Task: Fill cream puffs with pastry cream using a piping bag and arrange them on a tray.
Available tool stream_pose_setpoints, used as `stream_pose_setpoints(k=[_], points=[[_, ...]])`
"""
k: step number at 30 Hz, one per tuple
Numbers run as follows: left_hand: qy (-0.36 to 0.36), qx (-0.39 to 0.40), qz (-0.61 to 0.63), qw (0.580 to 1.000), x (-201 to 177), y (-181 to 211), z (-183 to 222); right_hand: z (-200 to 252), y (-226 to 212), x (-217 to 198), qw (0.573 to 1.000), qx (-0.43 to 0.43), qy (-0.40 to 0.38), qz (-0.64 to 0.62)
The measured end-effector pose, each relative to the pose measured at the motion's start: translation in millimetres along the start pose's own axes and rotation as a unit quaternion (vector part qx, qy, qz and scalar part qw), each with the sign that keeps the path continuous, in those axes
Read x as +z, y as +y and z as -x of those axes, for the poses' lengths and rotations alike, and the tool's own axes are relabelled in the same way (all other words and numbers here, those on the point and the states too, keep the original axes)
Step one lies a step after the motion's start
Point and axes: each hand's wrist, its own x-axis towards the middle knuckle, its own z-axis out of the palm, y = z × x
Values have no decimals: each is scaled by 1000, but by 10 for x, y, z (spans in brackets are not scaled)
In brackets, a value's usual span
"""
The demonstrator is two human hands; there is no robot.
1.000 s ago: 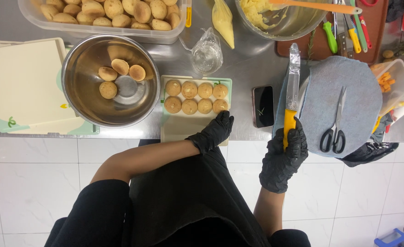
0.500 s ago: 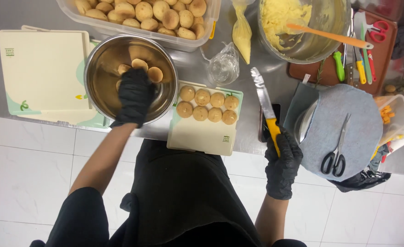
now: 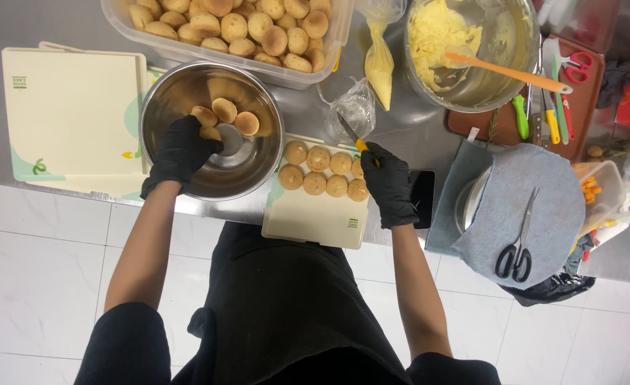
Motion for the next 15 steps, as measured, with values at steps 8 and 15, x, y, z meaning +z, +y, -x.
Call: stream_pose_setpoints(k=[8, 15], points=[[-185, -50, 611, 768, -135, 816, 108, 166, -279, -402, 908, 298, 10, -294], [-262, -76, 786, 555, 464, 1501, -36, 650, -256, -655, 853, 304, 30, -424]])
